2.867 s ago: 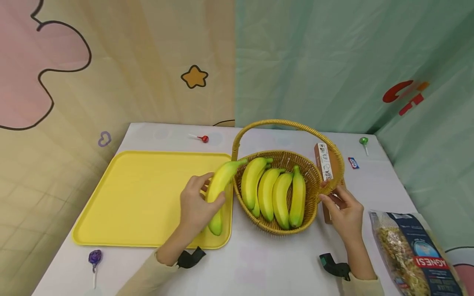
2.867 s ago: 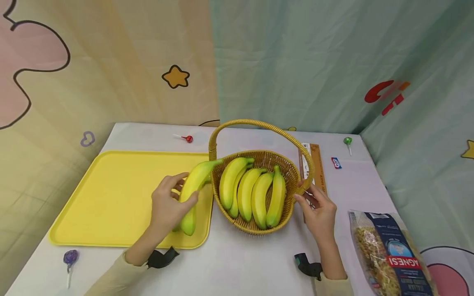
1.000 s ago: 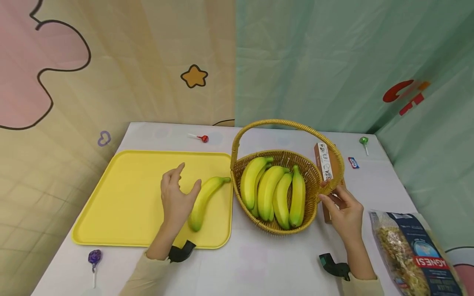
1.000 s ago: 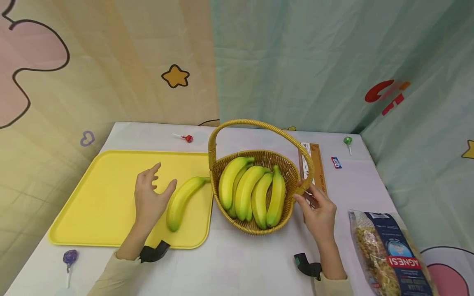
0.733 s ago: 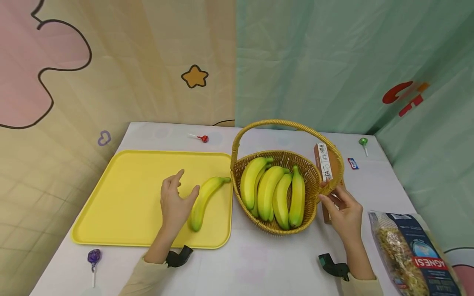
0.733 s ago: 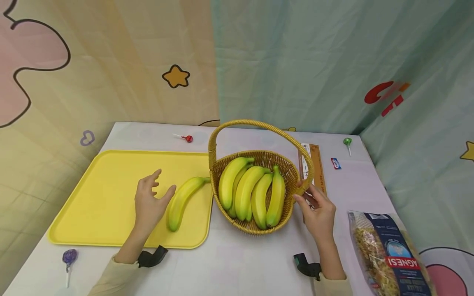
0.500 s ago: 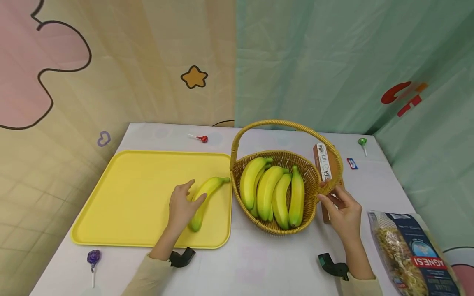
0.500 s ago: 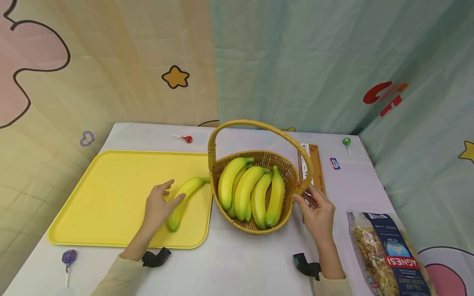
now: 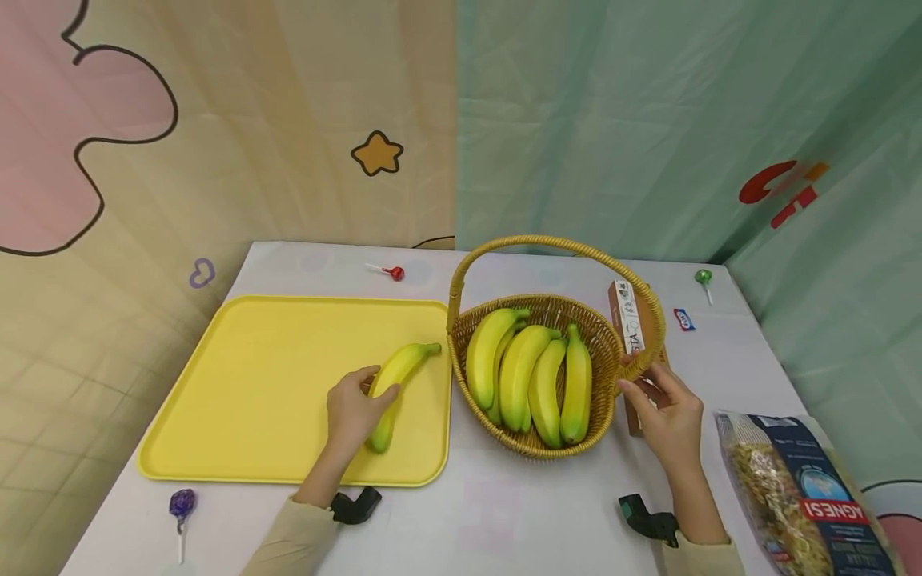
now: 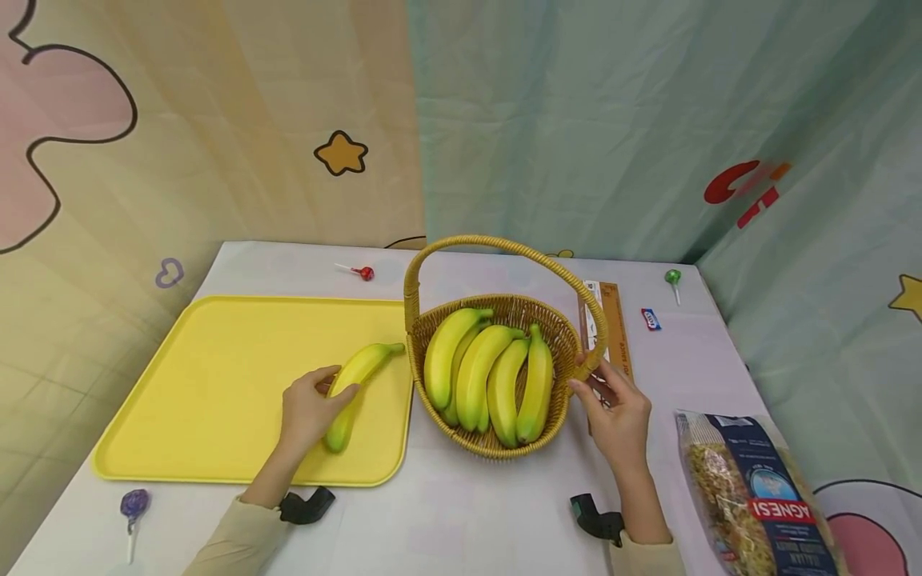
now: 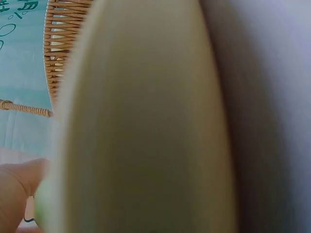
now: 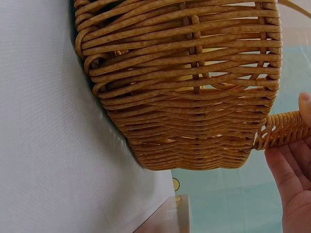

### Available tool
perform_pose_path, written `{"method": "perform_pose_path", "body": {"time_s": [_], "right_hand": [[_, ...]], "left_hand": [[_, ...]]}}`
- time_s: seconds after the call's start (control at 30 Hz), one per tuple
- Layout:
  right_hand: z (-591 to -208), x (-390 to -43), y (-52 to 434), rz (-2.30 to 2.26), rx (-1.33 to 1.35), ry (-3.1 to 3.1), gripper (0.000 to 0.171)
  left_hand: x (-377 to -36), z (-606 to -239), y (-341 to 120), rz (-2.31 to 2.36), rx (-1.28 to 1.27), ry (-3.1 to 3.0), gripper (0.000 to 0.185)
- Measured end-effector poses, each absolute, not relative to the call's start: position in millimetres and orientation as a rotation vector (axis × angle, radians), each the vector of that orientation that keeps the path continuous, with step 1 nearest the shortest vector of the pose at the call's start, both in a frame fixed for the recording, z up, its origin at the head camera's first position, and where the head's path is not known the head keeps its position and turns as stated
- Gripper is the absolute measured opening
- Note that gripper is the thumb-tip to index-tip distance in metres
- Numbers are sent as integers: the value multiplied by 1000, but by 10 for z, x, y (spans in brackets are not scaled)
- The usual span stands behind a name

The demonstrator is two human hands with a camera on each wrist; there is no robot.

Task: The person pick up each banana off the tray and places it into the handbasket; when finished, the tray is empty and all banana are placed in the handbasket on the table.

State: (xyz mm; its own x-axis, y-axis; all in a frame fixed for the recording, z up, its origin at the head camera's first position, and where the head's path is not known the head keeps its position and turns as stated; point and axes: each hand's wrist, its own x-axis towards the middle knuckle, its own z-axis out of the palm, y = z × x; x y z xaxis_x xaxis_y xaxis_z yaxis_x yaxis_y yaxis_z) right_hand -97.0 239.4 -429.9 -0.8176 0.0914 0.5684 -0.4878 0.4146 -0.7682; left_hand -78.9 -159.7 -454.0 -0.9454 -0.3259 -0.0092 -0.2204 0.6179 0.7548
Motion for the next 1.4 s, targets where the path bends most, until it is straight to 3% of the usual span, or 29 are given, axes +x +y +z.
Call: {"method": "perform_pose_path", "body": {"time_s": [0.13,0.3,0.67,1.07,1.4], "right_hand": [[-4309,-968,2389,1413,344,-2137,43],[-4313,-971,2394,1412,348,-2131,43],[-4283,-975,2395,1426,357,-2115,43],[-4308,-982,2398,1433,361,-2124,43],[-4309,-979,2392,1415,358,-2122,45]], "left_hand": [[-732,-4447,-1603,-1244,471,-2584,49],[-634,-4210,-1463,-1269,292,-2419,45],[-823,-3786,-630,-1375,-201,-2369,39],[-1122,-4001,111,-1279,-265,-2482,40],[-1210,-4198,368,-789,-271,-2512,35]]}}
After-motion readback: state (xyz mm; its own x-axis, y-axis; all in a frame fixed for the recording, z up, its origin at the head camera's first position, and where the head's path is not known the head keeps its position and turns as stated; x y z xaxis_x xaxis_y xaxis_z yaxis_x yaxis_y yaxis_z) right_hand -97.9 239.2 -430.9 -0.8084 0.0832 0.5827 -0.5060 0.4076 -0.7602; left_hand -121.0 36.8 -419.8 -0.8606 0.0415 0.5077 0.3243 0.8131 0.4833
